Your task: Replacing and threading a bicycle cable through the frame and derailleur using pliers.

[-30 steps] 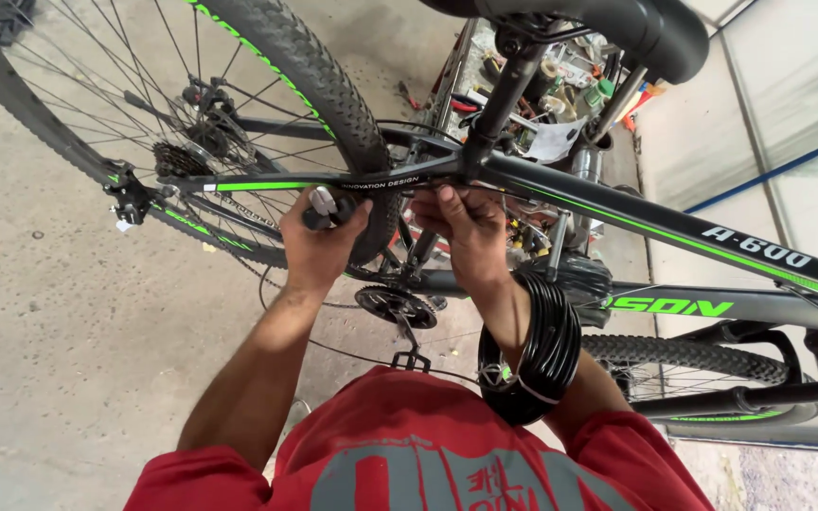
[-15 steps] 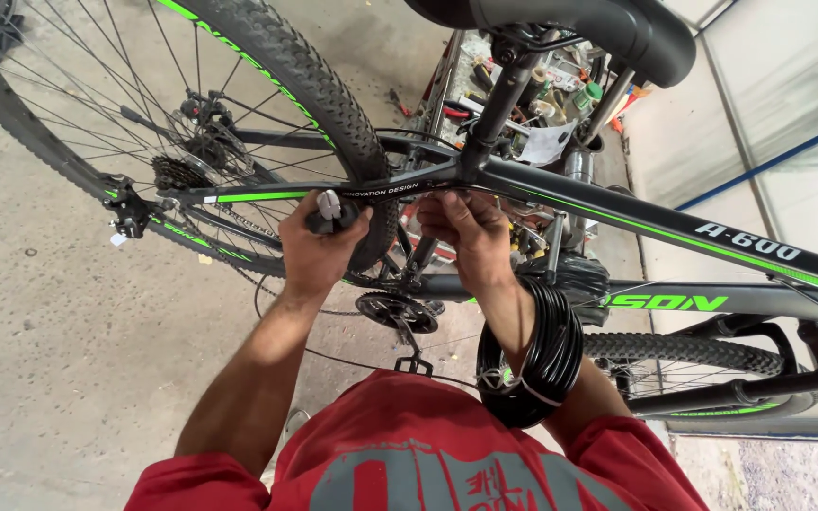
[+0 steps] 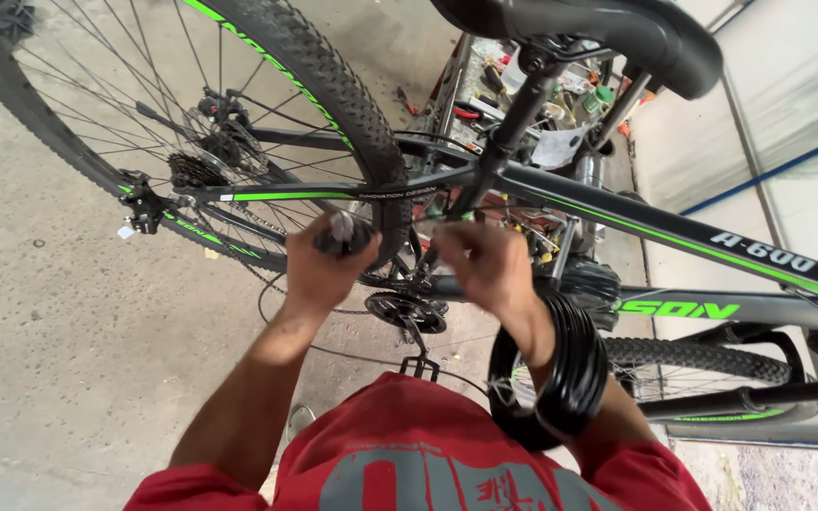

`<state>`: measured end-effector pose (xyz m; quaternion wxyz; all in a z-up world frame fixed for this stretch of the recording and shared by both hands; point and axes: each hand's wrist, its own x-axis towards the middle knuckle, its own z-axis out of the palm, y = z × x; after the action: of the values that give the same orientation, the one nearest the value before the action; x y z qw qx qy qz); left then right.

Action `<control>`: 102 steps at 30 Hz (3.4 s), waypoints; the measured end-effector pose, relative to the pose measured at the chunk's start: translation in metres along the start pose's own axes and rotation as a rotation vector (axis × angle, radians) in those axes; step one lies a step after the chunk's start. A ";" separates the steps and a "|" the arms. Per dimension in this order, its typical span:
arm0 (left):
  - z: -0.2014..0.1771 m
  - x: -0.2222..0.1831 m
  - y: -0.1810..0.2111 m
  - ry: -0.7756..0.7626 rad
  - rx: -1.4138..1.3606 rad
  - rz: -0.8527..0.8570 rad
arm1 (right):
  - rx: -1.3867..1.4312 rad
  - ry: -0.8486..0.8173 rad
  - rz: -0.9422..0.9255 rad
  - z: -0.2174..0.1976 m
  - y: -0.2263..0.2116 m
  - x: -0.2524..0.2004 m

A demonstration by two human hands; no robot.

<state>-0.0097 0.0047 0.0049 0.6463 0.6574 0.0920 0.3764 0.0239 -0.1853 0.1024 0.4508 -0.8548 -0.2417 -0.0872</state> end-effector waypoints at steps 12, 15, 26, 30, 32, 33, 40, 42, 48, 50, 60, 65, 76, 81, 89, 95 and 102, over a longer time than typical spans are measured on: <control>-0.042 -0.021 0.020 -0.366 0.225 -0.238 | -0.800 -0.296 -0.905 0.026 -0.016 0.003; -0.046 -0.014 0.054 -0.308 0.134 -0.029 | -0.701 -0.295 -0.906 0.028 0.001 0.018; -0.048 -0.055 0.051 -0.556 0.219 -0.571 | -0.460 -0.170 -0.981 0.022 -0.030 0.021; -0.024 -0.082 0.050 -0.473 0.281 -0.556 | -0.446 -0.153 -0.933 0.014 -0.019 0.004; -0.020 -0.087 0.053 -0.355 0.259 -0.494 | -0.429 -0.125 -0.958 0.014 -0.016 0.001; -0.018 -0.089 0.059 -0.328 0.255 -0.481 | -0.400 -0.134 -0.944 0.013 -0.013 -0.001; -0.010 -0.090 0.079 -0.307 0.265 -0.369 | -0.340 -0.143 -0.943 0.000 -0.014 -0.010; -0.012 -0.090 0.074 -0.310 0.211 -0.356 | -0.314 -0.151 -0.963 -0.003 -0.017 -0.009; -0.001 -0.093 0.055 -0.288 0.161 -0.372 | -0.258 -0.170 -1.042 -0.004 -0.013 -0.007; 0.009 -0.090 0.044 -0.273 0.161 -0.400 | -0.244 -0.178 -1.042 -0.005 -0.012 -0.003; 0.000 -0.125 0.016 -0.305 -0.038 -0.666 | -0.250 -0.130 -1.064 0.002 -0.006 -0.006; 0.003 -0.113 -0.003 -0.294 -0.131 -0.642 | -0.241 -0.108 -1.030 0.007 -0.002 -0.005; 0.003 -0.081 -0.035 -0.385 0.000 -0.500 | -0.253 -0.132 -1.001 0.016 0.004 0.016; 0.008 -0.076 -0.034 -0.348 0.039 -0.569 | -0.266 -0.165 -0.979 0.018 -0.001 0.019; -0.001 -0.058 -0.005 -0.394 0.156 -0.519 | -0.288 -0.133 -0.968 0.014 0.007 0.012; -0.021 -0.054 0.053 -0.464 0.274 -0.287 | 0.003 -0.275 -0.788 -0.012 -0.024 0.011; -0.026 -0.052 0.118 -0.590 0.028 -0.278 | 0.015 -0.156 -0.789 -0.013 -0.008 0.006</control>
<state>-0.1052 -0.0240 0.0902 0.6812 0.7280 -0.0054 0.0766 0.0261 -0.1895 0.1180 0.3693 -0.6972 -0.5854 -0.1866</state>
